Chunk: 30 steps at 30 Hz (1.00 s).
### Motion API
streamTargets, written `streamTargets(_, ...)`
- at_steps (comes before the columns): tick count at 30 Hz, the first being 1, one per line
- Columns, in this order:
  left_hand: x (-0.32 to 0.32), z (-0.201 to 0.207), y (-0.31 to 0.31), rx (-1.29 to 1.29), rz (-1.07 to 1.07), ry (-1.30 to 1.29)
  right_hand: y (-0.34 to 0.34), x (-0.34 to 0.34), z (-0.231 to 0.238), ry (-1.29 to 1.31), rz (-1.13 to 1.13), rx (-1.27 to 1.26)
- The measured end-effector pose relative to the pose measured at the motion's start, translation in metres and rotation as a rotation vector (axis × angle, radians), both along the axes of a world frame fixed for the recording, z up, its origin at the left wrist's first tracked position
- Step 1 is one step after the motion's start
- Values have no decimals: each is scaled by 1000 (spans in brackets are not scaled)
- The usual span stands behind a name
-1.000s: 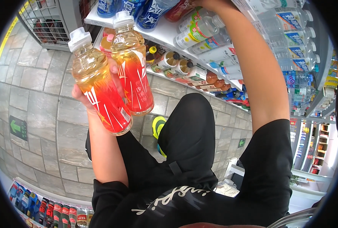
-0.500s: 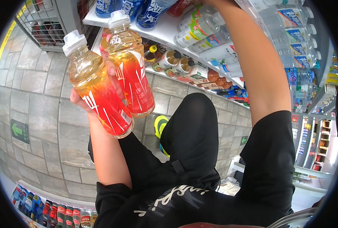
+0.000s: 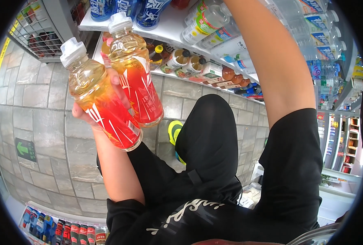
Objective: Holding and organizing tea bottles in front of a beverage cooler in a convenience store.
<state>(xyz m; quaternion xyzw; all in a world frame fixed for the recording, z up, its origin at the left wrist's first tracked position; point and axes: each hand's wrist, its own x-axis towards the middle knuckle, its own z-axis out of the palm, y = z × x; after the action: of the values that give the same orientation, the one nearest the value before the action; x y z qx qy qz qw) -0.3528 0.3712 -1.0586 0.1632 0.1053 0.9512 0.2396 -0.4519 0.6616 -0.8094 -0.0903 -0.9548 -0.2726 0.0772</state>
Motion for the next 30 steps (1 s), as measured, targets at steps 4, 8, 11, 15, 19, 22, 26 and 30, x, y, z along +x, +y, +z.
streamTargets(4,-2,1,-2,42,-18,30,0,1,1,-4,-6,-14)
streamTargets(8,0,1,0,-10,34,62,1,3,1,-9,-11,-22)
streamTargets(11,-1,-1,2,28,-18,81,3,3,1,-11,-16,-30)
streamTargets(15,3,11,5,-85,88,18,0,0,3,-8,-11,-42)
streamTargets(19,1,7,6,-155,50,1,4,-1,3,-9,-18,-49)
streamTargets(22,5,12,6,-169,55,-24,4,-1,3,-13,-22,-58)
streamTargets(26,3,4,3,-114,25,35,3,-1,4,-11,-21,-67)
streamTargets(30,2,-1,3,-139,16,32,4,0,3,-13,-27,-73)
